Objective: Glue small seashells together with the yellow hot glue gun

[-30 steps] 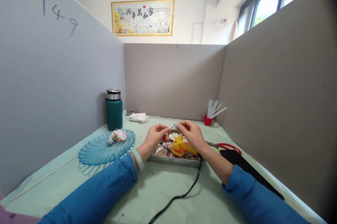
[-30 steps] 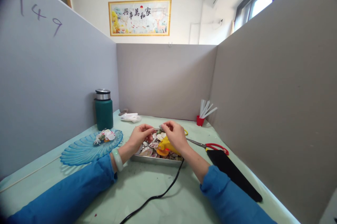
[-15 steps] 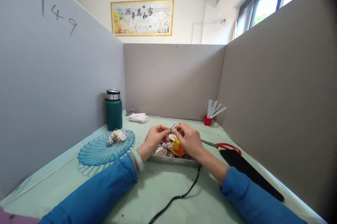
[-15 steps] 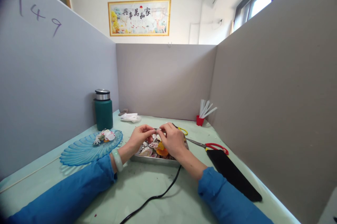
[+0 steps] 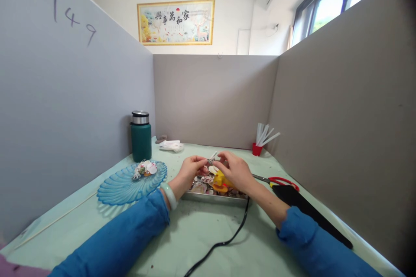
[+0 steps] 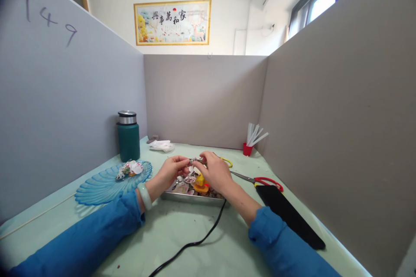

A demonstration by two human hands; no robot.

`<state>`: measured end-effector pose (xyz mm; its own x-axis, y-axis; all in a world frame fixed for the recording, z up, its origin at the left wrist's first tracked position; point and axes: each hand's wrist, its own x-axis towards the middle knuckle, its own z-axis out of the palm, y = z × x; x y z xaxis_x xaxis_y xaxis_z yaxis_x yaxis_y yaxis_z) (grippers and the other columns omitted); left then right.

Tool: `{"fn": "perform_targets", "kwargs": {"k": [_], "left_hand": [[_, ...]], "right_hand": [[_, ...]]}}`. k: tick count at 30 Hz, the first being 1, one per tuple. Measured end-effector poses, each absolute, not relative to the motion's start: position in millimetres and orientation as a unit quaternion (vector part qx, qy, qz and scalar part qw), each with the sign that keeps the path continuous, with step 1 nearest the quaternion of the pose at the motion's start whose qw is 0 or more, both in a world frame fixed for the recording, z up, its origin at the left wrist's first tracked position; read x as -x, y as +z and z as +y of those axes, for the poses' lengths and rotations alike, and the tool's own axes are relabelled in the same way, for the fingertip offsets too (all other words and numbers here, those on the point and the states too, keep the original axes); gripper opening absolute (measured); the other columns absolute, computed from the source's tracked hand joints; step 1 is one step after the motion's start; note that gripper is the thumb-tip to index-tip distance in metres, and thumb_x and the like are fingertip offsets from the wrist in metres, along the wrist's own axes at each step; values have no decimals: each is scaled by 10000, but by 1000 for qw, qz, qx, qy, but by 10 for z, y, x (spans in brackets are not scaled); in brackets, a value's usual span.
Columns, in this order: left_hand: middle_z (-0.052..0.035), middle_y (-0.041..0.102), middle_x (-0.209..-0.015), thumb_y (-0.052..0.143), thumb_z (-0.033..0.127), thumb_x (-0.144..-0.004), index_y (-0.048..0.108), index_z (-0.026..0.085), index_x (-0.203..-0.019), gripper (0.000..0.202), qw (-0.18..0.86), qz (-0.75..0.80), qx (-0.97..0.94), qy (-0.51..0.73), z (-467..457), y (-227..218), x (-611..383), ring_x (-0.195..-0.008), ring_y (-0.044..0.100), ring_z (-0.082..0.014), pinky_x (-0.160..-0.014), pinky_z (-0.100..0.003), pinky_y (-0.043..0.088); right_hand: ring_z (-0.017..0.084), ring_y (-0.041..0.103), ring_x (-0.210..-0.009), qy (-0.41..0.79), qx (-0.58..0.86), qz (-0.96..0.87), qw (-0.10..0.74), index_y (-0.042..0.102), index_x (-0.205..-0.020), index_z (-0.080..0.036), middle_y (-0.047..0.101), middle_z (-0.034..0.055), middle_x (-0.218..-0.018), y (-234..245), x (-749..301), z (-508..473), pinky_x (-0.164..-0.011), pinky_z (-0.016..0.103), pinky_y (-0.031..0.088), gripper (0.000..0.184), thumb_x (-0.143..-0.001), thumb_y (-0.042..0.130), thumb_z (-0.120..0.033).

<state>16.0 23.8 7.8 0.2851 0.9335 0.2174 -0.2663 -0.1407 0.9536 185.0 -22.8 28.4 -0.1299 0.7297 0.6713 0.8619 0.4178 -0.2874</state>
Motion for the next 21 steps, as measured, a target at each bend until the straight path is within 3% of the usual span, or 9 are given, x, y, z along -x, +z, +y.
{"fn": "perform_targets", "kwargs": {"k": [4, 6, 8, 12, 21], "left_hand": [[-55, 598, -652, 673, 202, -653, 549, 87, -756, 199, 611, 303, -512, 523, 275, 67, -149, -492, 534, -74, -494, -202, 421], [-58, 597, -664, 671, 195, -659, 547, 87, -763, 195, 613, 303, -508, 523, 285, 62, -147, -494, 535, -75, -487, -200, 418], [-57, 594, -663, 665, 189, -666, 543, 89, -763, 186, 615, 306, -506, 521, 287, 65, -148, -491, 535, -76, -485, -203, 420], [-44, 584, -643, 658, 170, -668, 536, 94, -756, 168, 616, 309, -500, 524, 271, 81, -152, -485, 537, -77, -483, -204, 423], [-16, 551, -557, 656, 176, -666, 535, 98, -752, 168, 614, 306, -509, 520, 265, 68, -157, -475, 533, -84, -487, -209, 431]], "right_hand": [[148, 551, -654, -66, 600, -768, 214, 581, -728, -208, 625, 10, -709, 307, -2051, -334, -541, 223, 283, 286, -753, 513, -485], [154, 551, -631, -51, 625, -767, 137, 572, -731, -207, 623, 7, -684, 268, -2115, -387, -515, 221, 252, 258, -689, 584, -461], [165, 564, -658, -56, 633, -762, 123, 559, -818, -210, 635, 16, -739, 227, -2134, -428, -505, 220, 237, 258, -704, 567, -441], [180, 574, -681, -107, 632, -758, 123, 542, -785, -200, 627, 36, -744, 207, -2106, -464, -506, 233, 234, 241, -756, 501, -436], [217, 576, -817, -197, 630, -743, 112, 548, -872, -178, 632, 88, -859, 168, -2175, -339, -625, 261, 326, 250, -804, 470, -406]]}}
